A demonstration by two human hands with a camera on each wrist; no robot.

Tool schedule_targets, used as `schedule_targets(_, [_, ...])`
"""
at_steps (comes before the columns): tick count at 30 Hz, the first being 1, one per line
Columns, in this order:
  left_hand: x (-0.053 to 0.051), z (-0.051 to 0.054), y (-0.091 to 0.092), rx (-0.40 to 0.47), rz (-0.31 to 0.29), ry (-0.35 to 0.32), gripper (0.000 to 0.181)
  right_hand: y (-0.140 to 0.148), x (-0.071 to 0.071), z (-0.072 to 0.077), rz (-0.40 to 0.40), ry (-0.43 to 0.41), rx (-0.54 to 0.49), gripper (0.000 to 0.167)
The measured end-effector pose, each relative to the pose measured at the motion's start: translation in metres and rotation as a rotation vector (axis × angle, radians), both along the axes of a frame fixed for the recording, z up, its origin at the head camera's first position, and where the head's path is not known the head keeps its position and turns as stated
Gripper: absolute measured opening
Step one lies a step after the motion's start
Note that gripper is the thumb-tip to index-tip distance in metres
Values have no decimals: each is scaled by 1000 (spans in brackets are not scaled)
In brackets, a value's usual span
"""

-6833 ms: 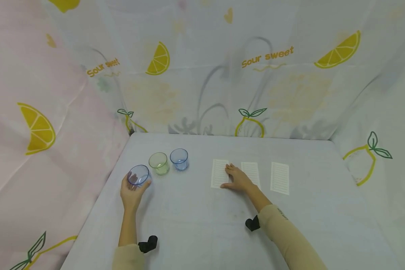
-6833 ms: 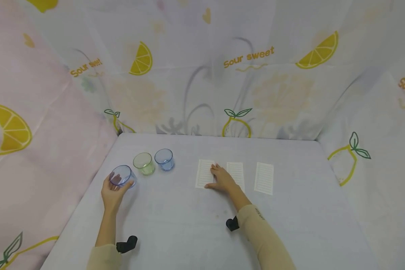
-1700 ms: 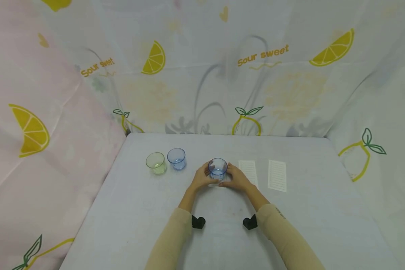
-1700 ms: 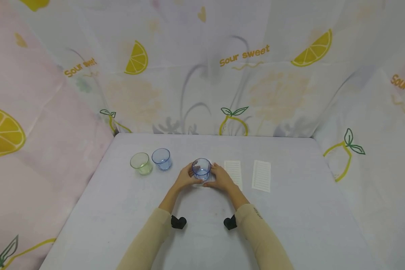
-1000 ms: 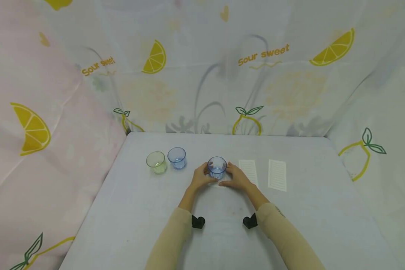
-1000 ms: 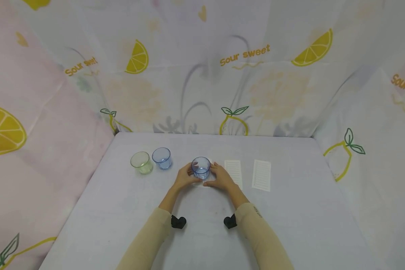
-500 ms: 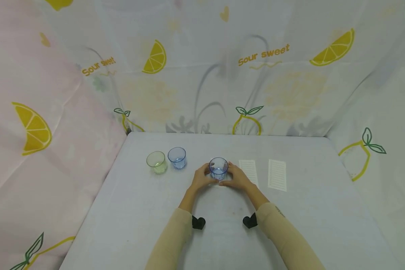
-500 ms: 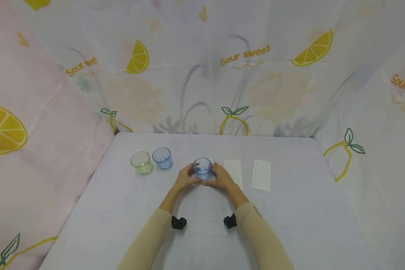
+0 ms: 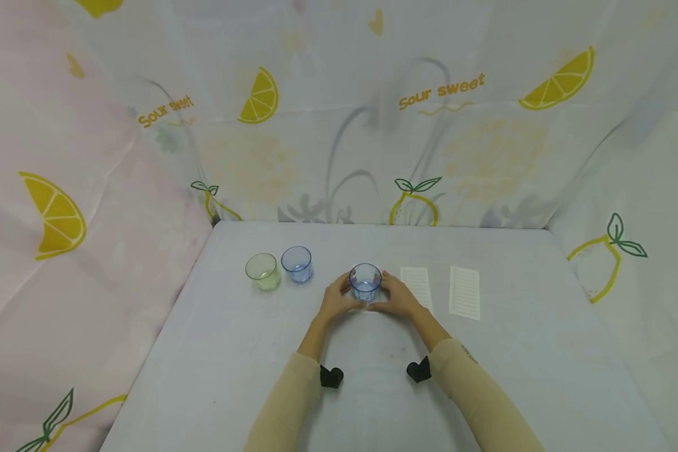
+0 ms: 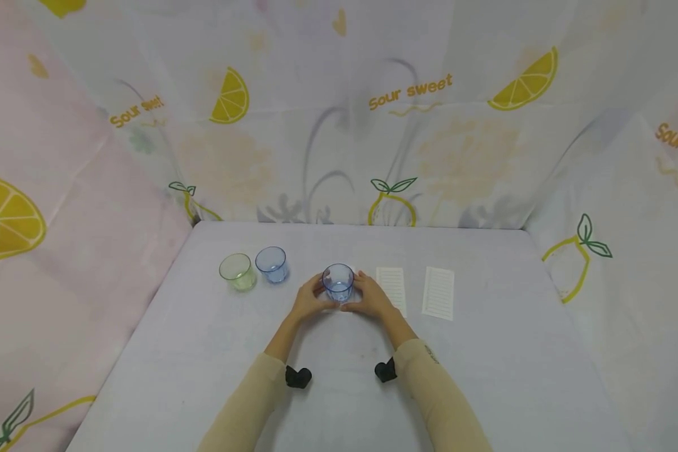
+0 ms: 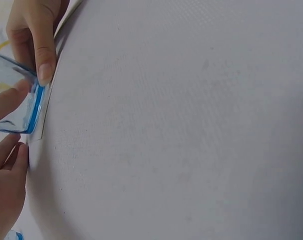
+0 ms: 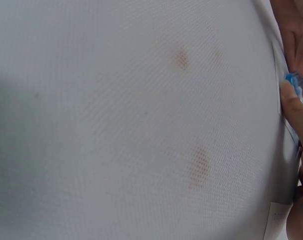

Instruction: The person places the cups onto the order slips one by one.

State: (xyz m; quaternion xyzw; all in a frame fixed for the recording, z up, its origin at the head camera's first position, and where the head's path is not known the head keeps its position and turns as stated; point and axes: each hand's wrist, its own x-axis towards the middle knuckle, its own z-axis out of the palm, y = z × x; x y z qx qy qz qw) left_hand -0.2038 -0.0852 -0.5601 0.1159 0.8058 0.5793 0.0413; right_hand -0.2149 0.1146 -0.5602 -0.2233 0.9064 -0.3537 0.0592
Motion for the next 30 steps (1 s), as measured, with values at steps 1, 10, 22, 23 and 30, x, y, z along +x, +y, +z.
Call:
schedule_targets(1, [2,-1,-1,16,-1,0,82,0,1,0,2,6,-6,73])
schedule_targets(10, [32,14,-20,151,11,14,82,2,9,-1,-49,54,-89,77])
schedule_targets(22, [60,46,-74,284,299,37,66,35,31,10,-116,187,-59,74])
schedule_targets(23, [60,48,-79,297,328,51,65,39,32,11,-128,193,-57,74])
schedule_targets(30, [62,62,-110,262,526,122,61,63,35,15,-216,141,-122,72])
